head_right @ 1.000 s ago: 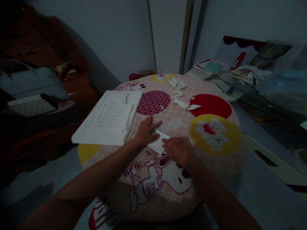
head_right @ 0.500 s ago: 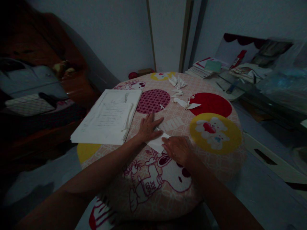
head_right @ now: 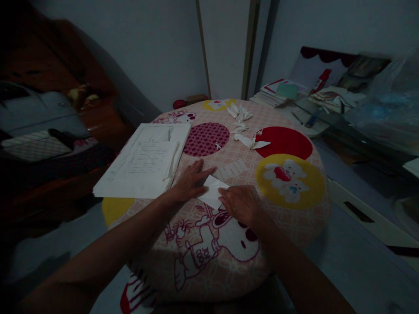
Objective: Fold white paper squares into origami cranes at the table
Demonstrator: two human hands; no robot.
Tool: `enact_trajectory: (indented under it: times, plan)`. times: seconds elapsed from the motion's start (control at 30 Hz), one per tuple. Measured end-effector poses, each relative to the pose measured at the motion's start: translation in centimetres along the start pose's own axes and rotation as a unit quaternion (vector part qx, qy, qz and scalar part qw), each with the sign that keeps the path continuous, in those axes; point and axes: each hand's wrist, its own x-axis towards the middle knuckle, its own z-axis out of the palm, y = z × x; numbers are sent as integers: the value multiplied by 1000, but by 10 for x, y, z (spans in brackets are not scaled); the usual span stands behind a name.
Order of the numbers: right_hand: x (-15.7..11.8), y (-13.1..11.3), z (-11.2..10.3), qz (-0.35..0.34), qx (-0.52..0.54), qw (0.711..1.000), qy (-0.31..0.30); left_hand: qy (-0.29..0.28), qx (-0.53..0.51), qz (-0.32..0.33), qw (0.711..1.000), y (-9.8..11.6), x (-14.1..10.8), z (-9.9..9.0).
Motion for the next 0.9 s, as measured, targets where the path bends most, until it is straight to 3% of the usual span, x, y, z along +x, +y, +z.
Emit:
enact_trajectory:
  times: [0.2,0.37,0.47,0.57,0.7,0.9]
  plan:
    - [0,0,0,9,5,1000,4,37,-41,22,998,-31,-21,9]
    - [1,2,2,12,11,999,32,134,-159,69,976,-17,-21,1]
    - [1,5,4,7,20,999,48,107,-166,95,976,6,-11,-2]
    - [2,8,7,-4,27,998,61,106,-164,69,978,21,1,0]
    - [2,11,11,-15,47,995,86,80,-208,20,975,24,7,2]
    - [2,11,16,-21,79,989,121,47,-267,0,963,20,0,1]
